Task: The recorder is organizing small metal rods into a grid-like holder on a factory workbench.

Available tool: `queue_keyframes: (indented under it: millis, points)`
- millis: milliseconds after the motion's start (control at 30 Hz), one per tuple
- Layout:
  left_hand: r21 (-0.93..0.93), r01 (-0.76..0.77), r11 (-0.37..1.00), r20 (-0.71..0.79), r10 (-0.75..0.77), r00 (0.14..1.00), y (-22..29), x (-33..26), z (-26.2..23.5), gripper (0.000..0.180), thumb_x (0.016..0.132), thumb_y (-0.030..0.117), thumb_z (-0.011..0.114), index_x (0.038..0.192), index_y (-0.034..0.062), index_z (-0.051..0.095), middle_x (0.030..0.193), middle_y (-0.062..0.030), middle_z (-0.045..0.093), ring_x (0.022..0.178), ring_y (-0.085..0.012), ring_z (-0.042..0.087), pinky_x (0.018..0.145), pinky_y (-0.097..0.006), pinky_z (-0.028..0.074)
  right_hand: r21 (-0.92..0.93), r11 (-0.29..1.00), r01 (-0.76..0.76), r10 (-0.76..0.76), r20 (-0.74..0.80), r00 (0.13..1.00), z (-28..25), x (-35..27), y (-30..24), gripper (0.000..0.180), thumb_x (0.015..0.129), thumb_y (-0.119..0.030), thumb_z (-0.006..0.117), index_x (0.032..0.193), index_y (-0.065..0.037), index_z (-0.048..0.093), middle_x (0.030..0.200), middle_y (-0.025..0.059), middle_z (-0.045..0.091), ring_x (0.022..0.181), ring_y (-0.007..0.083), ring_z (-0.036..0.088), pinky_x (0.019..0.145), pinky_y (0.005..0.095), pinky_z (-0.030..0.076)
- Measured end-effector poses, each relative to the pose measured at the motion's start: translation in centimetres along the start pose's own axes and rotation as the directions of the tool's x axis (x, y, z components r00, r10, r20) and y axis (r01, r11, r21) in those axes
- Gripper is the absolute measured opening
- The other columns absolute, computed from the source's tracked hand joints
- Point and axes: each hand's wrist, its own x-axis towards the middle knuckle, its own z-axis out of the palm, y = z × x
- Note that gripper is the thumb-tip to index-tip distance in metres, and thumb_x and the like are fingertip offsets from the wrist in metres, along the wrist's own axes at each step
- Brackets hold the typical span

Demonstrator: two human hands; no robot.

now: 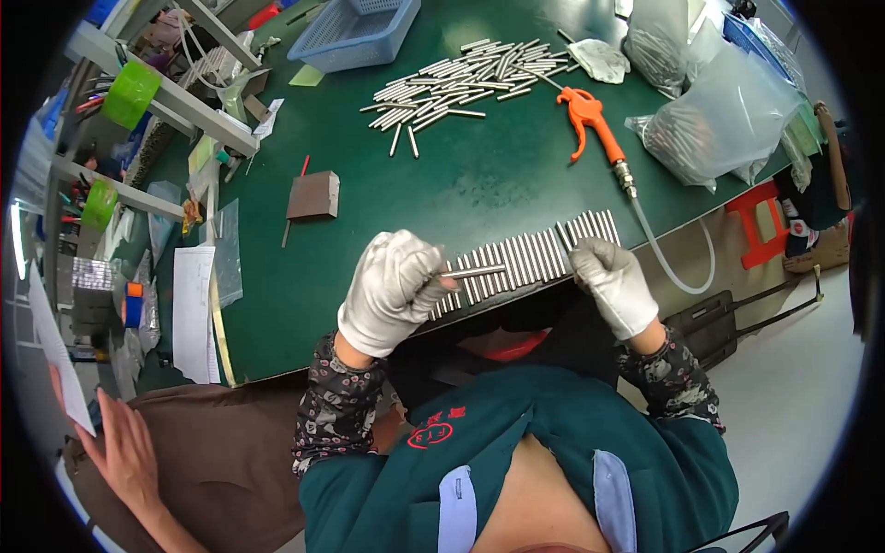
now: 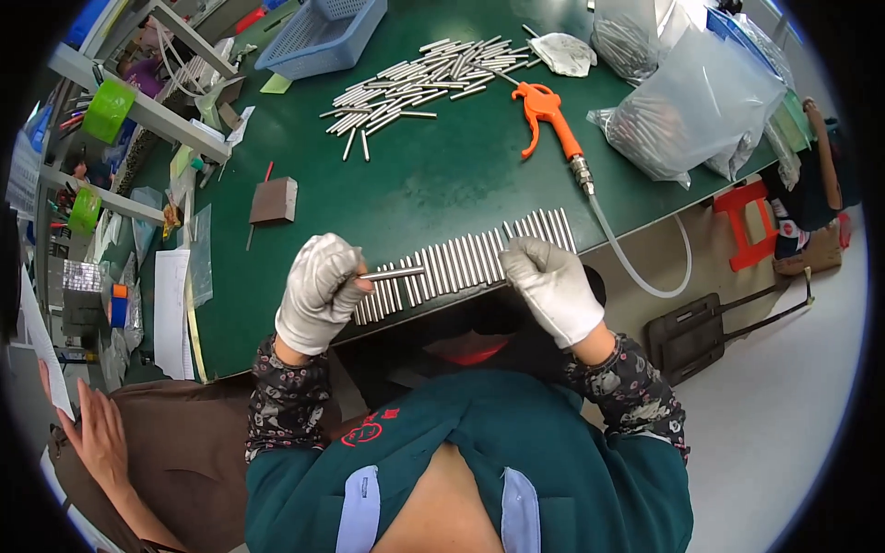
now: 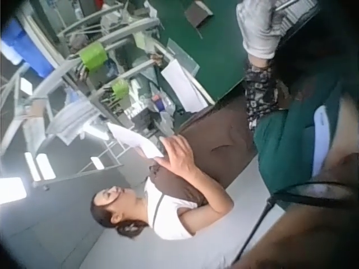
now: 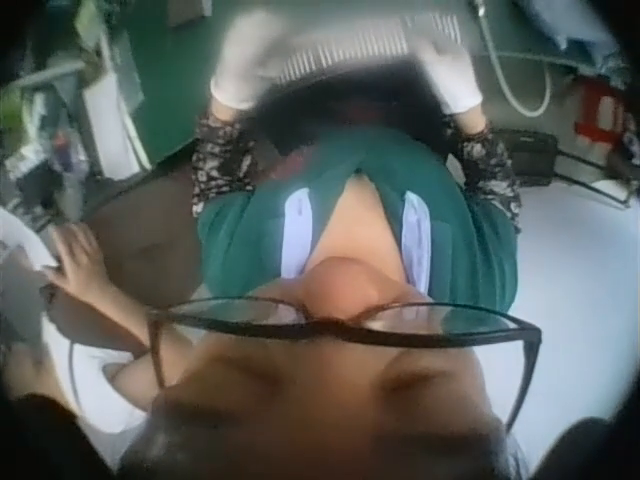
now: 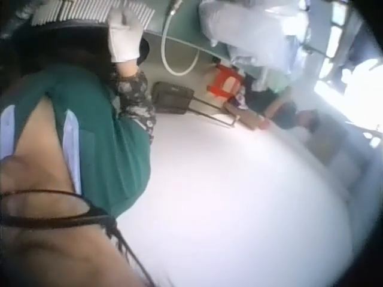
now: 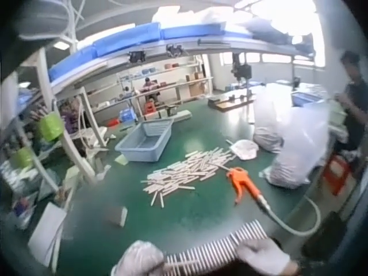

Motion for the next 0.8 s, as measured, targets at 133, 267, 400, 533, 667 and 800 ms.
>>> queue_keyframes:
  millis: [133,267,400,533,667,800]
  points:
    - [0.022,-0.01,1.0,0.112,0.008,0.994,-0.5,-0.4,1.4,0.029,0.075,0.017,0.073,0.093,0.0062,0.054,0.074,-0.0061,0.057,0.06,-0.0263,0.054,0.052,-0.037,0.041,0.081,0.96,0.267,-0.269,0.015,0.963,2.9,0.2,0.1,0.024,0.085,-0.011,0.062,0.107,-0.002,0.057,0.075,0.0004,0.053,0.068,0.0075,0.048,0.063,0.0222,0.042]
    - [-0.015,0.022,1.0,0.108,-0.02,0.994,-0.7,-0.6,2.0,0.029,0.077,0.016,0.071,0.098,0.0063,0.054,0.075,-0.0065,0.058,0.061,-0.0267,0.055,0.055,-0.037,0.043,-0.221,0.908,0.356,-0.359,0.028,0.933,4.0,0.5,-0.8,0.019,0.082,-0.014,0.064,0.097,-0.002,0.063,0.064,0.0097,0.055,0.058,0.0185,0.054,0.058,0.0294,0.046]
    - [-0.085,0.1,0.991,0.125,-0.089,0.988,-1.0,-1.2,2.6,0.026,0.083,0.018,0.066,0.1,0.0051,0.053,0.075,-0.0063,0.059,0.064,-0.0257,0.055,0.062,-0.036,0.044,-0.275,0.898,0.343,-0.353,0.013,0.936,4.1,0.3,-1.1,0.01,0.081,-0.009,0.064,0.086,-0.001,0.063,0.07,0.0126,0.06,0.062,0.0251,0.06,0.058,0.0326,0.047]
    - [-0.091,0.139,0.986,0.05,-0.134,0.99,-1.5,-1.3,2.8,0.029,0.08,0.018,0.069,0.101,0.0047,0.053,0.079,-0.0097,0.062,0.071,-0.0292,0.059,0.062,-0.038,0.046,-0.364,0.793,0.488,-0.549,-0.078,0.832,3.3,0.3,-0.2,0.007,0.076,-0.005,0.066,0.076,-0.002,0.06,0.067,0.0121,0.059,0.06,0.0273,0.059,0.055,0.0337,0.047]
    - [0.193,0.358,0.914,-0.01,-0.363,0.932,-0.5,-3.8,0.9,0.031,0.082,0.025,0.067,0.1,0.0025,0.056,0.093,-0.012,0.063,0.082,-0.0313,0.06,0.073,-0.04,0.047,-0.736,0.508,0.448,-0.8,-0.21,0.562,0.9,0.6,1.7,0.015,0.067,-0.002,0.07,0.071,-0.006,0.057,0.059,0.0087,0.054,0.054,0.0271,0.055,0.049,0.0363,0.045]
    - [0.384,0.374,0.844,-0.032,-0.393,0.919,0.6,-6.3,0.5,0.045,0.083,0.035,0.065,0.112,0.0021,0.055,0.108,-0.0141,0.06,0.098,-0.0335,0.058,0.084,-0.042,0.045,-0.862,0.346,0.369,-0.841,-0.111,0.53,0.3,0.7,2.9,0.017,0.067,-0.005,0.072,0.073,-0.008,0.057,0.059,0.0067,0.052,0.053,0.026,0.054,0.049,0.0364,0.044]
